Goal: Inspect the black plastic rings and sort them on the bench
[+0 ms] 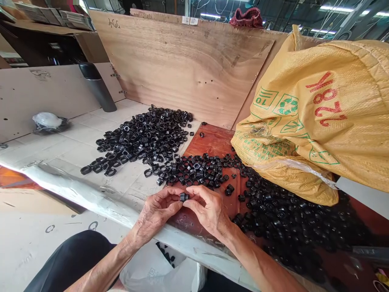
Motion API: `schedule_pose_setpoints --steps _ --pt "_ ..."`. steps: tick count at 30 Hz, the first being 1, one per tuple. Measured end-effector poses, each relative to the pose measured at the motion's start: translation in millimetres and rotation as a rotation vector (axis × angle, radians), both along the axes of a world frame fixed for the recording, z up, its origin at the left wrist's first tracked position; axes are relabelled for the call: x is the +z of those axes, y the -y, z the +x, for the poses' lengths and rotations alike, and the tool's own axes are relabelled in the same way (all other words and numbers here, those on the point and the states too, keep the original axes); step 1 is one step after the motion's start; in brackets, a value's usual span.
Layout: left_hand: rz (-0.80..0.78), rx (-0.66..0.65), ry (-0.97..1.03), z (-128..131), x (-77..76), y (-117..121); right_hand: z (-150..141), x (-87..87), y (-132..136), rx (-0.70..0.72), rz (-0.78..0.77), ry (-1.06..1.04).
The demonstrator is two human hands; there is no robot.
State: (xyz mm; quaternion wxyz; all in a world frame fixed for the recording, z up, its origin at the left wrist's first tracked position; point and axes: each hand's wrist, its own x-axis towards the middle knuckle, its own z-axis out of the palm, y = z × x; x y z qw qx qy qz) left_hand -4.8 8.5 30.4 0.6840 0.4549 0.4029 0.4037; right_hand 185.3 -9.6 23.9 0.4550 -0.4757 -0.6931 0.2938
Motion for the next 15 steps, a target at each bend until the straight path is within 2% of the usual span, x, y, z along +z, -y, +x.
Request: schedule_pose_setpoints --steps 4,11,15 --pt "0.052 -0.018 0.009 1.3 1.4 0.0 -0.2 -1.4 1.0 -0.008 -0.035 0.063" --pt "0.055 -0.021 0.004 0.0 4.1 -0.3 3.6 4.3 4.3 0.112 -0.066 0.112" --pt "0.062 -0.032 -0.019 -1.5 3.6 -0.4 5.0 1.5 3.3 0.030 -0.044 0.255"
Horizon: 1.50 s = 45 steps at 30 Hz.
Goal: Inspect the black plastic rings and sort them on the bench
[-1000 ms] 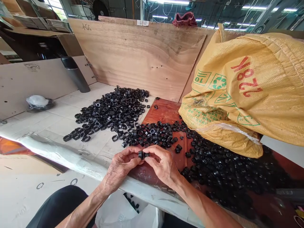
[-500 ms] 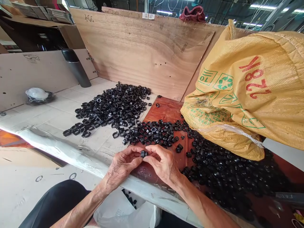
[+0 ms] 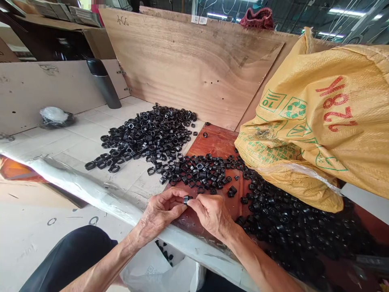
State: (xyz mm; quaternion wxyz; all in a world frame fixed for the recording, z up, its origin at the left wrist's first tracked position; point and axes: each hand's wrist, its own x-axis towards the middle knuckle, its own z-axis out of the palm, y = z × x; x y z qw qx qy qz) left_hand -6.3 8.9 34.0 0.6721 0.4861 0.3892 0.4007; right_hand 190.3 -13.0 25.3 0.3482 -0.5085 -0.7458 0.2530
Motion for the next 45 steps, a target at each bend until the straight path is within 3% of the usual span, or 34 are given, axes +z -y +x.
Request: schedule_pose_setpoints --steps 11,18,21,24,28,30,33,35,37,39,42,45 --pt "-0.023 0.058 0.036 1 -4.1 1 -3 12.6 2 0.034 -0.098 -0.148" --pt "0.005 0.060 0.016 1 1.6 0 -3 10.6 0 0.042 -0.048 -0.190" --pt "0.037 0.022 -0.018 3 -0.2 1 -4 8.5 0 0.040 -0.101 -0.225" --pt "0.178 0.027 -0.121 2 -10.1 4 -8 8.3 2 0.027 -0.270 -0.337" --pt "0.533 0.111 -0.381 -13 -16.2 18 -10 13.5 6 0.049 -0.448 -0.440" --pt "0.603 0.005 -0.457 -25 -6.6 25 -6 16.5 6 0.131 -0.490 -0.357" --pt "0.597 -0.418 -0.563 -40 16.5 26 5 16.0 0 0.082 -0.300 -0.112" --pt "0.599 -0.314 -0.640 -45 25.6 16 13 11.5 -5 -0.138 -0.077 0.039" --pt "0.572 0.058 -0.821 -45 23.7 -1 18 5.0 -11 -0.320 0.053 0.174" --pt "0.566 0.282 -1.018 -44 12.8 -20 20 -1.3 -13 -0.354 0.084 0.291" --pt "0.610 0.242 -1.019 -37 -6.9 -39 17 -8.2 -14 -0.250 0.053 0.389" --pt "0.655 0.130 -0.951 -27 -17.3 -39 14 -11.2 -14 -0.136 0.029 0.335"
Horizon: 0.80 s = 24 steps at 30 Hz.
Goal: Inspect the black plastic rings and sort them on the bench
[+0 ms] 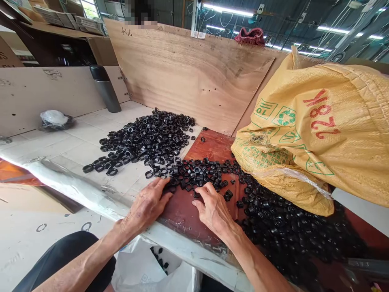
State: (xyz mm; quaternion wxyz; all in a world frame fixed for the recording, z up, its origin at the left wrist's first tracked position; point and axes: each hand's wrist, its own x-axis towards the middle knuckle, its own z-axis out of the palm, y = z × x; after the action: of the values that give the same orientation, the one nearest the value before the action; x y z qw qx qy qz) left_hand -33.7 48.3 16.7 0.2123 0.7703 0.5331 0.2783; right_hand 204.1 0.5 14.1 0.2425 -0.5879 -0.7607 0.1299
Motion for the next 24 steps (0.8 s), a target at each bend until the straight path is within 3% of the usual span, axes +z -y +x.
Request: schedule_pose_setpoints --steps 3,8,14,16,20,24 --pt "-0.046 -0.101 0.026 5 -1.2 9 1 0.9 0 0.073 -0.004 -0.157" --pt "-0.150 -0.088 0.215 -1 -0.2 19 6 6.2 2 -0.007 0.089 -0.252" --pt "-0.145 -0.076 0.167 -1 4.8 19 -4 2.5 4 0.161 -0.010 -0.245" --pt "-0.126 -0.132 0.123 0 5.3 20 0 2.9 0 0.094 0.029 -0.273" --pt "-0.022 -0.275 -0.008 0 -0.4 20 34 19.7 -11 -0.196 0.132 -0.286" --pt "-0.041 -0.209 0.054 -1 -5.3 16 80 56.9 -4 -0.232 -0.148 -0.061"
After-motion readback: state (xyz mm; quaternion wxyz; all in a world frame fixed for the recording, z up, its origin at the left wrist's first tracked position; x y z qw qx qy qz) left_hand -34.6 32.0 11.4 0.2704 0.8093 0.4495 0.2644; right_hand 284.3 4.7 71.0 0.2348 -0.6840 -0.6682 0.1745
